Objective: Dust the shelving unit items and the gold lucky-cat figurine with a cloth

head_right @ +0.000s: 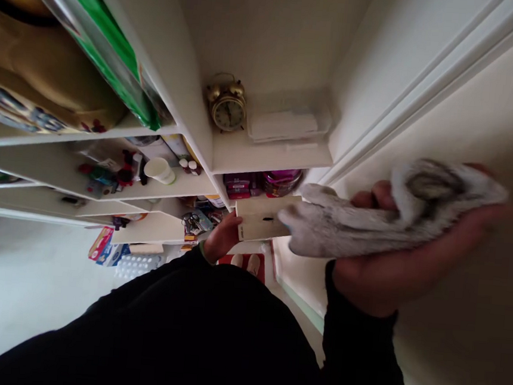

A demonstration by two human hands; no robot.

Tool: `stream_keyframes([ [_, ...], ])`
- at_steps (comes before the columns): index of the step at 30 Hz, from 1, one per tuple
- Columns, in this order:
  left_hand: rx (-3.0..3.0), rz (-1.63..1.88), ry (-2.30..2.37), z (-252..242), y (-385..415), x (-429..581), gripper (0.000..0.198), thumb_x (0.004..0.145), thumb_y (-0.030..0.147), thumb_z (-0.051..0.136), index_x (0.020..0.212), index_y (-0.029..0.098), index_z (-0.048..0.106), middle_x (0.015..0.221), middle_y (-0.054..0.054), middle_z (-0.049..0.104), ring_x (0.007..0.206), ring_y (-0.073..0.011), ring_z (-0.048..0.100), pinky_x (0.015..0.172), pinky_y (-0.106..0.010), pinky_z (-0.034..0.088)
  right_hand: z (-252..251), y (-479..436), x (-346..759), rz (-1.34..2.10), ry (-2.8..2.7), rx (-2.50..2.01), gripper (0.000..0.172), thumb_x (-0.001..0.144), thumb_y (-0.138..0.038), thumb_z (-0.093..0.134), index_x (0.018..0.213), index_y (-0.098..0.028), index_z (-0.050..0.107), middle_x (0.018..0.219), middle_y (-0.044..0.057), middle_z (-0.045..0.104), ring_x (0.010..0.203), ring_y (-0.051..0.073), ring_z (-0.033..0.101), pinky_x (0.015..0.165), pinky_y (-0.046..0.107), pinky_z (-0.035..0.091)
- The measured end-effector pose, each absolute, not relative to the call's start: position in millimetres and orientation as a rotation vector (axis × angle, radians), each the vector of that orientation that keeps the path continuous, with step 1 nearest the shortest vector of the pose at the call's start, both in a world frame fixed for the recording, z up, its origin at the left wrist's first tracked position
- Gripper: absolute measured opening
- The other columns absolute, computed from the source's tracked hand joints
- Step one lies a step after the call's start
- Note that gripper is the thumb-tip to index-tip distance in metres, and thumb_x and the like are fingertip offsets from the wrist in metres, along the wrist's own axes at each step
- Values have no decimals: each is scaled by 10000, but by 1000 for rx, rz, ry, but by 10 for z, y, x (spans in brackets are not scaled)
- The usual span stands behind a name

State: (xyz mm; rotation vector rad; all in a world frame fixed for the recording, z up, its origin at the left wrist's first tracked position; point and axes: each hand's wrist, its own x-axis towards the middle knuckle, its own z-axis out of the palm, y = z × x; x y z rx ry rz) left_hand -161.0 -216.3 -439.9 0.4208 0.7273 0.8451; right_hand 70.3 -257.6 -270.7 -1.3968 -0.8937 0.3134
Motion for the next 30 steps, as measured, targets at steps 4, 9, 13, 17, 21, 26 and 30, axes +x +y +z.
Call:
stream_keyframes([
  [4,443,864,741,-4371,-2211,-1581,571,697,413,942,1176,191,724,1153,-94,822,1183,-341,768,1013,-459,601,-3311,-2467,539,81,-1417,-1592,655,1042,-682,534,1541,-262,596,1592,184,586,1523,426,546,1264,648,459],
  [9,504,953,839,-4362,-2186,-1591,520,659,340,963,1103,215,724,1043,-41,809,953,-258,755,815,-358,578,-4258,-2364,398,129,-1818,-1708,905,923,-685,735,1647,-189,513,1786,262,372,1607,537,415,1242,772,423],
  [13,513,967,838,-4370,-2132,-1553,519,659,345,951,1101,223,708,980,-15,785,867,-205,726,759,-311,547,-4284,-2368,46,65,-1887,-1505,561,1064,-303,569,1622,-234,568,1758,177,478,1613,399,480,1280,633,466],
  [17,544,1017,814,-4327,-2097,-1563,512,666,348,930,1113,220,715,1011,-22,780,966,-224,732,835,-320,540,-4098,-2350,-31,7,-1990,-1304,540,1039,-150,524,1560,-242,637,1673,122,605,1627,325,493,1293,572,486],
  [21,595,1012,801,-4256,-2080,-1662,574,671,358,948,1180,214,725,1105,-54,801,1074,-267,741,901,-347,555,-4115,-2253,428,7,-1849,-1436,501,1042,-168,509,1502,-240,693,1657,135,616,1563,321,575,1297,573,496],
  [26,599,1027,771,-4275,-2080,-1676,636,687,365,952,1258,226,711,1139,-53,808,1067,-254,741,897,-342,567,-4109,-2210,391,-45,-1697,-1480,483,1064,-196,488,1506,-197,684,1631,182,622,1540,346,591,1291,584,501],
  [30,612,1109,814,-4371,-2093,-1611,477,672,377,956,1066,220,738,950,-19,777,928,-216,713,824,-327,557,-3985,-2309,-191,15,-1938,-1254,494,1069,-131,463,1498,-251,674,1623,109,647,1609,288,517,1300,514,503],
])
